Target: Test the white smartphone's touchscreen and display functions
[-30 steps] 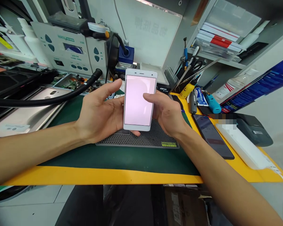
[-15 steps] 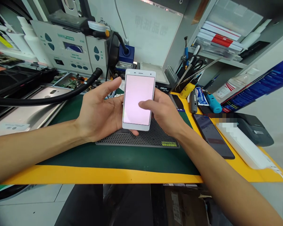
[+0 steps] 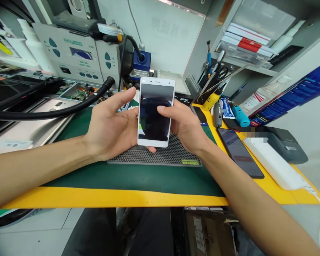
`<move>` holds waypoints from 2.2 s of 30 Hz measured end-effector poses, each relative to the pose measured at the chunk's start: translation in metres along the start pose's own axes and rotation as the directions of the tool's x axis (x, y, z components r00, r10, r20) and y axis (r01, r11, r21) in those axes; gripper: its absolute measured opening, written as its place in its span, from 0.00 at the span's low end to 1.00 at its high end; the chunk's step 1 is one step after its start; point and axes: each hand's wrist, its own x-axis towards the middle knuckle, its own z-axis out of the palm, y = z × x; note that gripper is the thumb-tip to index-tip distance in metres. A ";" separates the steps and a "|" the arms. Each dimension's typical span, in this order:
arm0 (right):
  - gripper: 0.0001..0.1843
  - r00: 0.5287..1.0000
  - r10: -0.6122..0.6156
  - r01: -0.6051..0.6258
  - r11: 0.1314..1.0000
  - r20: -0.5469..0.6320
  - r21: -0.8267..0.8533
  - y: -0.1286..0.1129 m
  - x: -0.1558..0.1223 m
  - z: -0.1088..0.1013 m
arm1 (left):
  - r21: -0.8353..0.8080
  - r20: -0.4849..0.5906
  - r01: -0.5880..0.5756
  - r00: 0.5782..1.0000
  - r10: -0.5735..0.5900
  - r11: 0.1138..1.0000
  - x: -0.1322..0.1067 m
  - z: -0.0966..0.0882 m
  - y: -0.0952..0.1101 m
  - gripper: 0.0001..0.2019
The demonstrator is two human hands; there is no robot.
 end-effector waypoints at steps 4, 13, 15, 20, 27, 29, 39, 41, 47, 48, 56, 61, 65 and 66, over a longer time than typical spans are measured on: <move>0.12 1.000 -0.008 0.008 0.999 0.006 0.045 0.002 0.000 -0.001 | 0.011 0.001 -0.017 1.000 0.017 1.000 0.000 0.000 0.000 0.26; 0.13 1.000 0.000 0.000 0.999 -0.007 0.035 0.002 -0.001 0.000 | 0.012 0.015 -0.023 1.000 0.023 1.000 -0.002 0.003 0.001 0.26; 0.15 1.000 0.003 -0.003 1.000 -0.020 0.012 0.002 -0.001 0.000 | 0.012 0.015 -0.018 1.000 0.018 1.000 -0.001 0.002 0.000 0.27; 0.16 0.999 -0.014 0.014 1.000 -0.032 -0.005 0.003 0.001 0.000 | 0.019 0.011 -0.010 1.000 0.010 1.000 0.000 0.000 -0.001 0.27; 0.14 0.999 0.010 -0.010 1.000 -0.036 -0.001 0.005 0.002 -0.001 | 0.011 -0.025 0.008 1.000 -0.008 1.000 -0.001 0.002 0.000 0.26; 0.13 0.999 0.006 -0.006 1.000 -0.045 0.005 0.004 0.001 -0.001 | 0.009 -0.025 0.005 1.000 -0.005 1.000 -0.001 0.001 0.000 0.27; 0.15 0.999 -0.043 0.043 0.998 0.002 -0.038 0.002 0.000 0.000 | -0.008 0.006 0.002 1.000 -0.002 1.000 -0.001 0.002 0.002 0.28; 0.16 0.999 -0.041 0.041 0.998 -0.001 -0.055 0.003 0.000 -0.001 | 0.001 0.010 -0.004 1.000 0.004 1.000 0.000 0.001 0.002 0.29; 0.14 0.995 -0.100 0.097 0.981 -0.013 -0.166 0.006 0.002 -0.001 | -0.006 -0.008 -0.024 1.000 0.024 1.000 0.001 0.002 0.001 0.27; 0.14 0.994 -0.104 0.101 0.977 -0.010 -0.186 0.007 0.002 -0.001 | -0.008 -0.014 -0.022 1.000 0.021 1.000 0.001 0.002 0.001 0.27; 0.13 0.991 -0.132 0.122 0.955 -0.021 -0.271 0.006 0.001 -0.001 | -0.024 0.003 -0.008 1.000 0.008 1.000 0.000 0.002 0.002 0.28; 0.14 0.990 -0.137 0.125 0.953 -0.027 -0.275 0.007 0.001 0.000 | -0.015 0.001 -0.005 1.000 0.005 1.000 0.000 0.003 0.002 0.28; 0.15 0.992 -0.121 0.109 0.962 -0.033 -0.251 0.007 0.001 0.000 | -0.013 -0.013 0.001 1.000 -0.001 1.000 0.000 0.003 0.003 0.28; 0.15 0.993 -0.115 0.104 0.968 -0.031 -0.229 0.007 0.001 0.000 | -0.014 -0.003 -0.002 1.000 0.002 1.000 0.000 0.003 0.003 0.28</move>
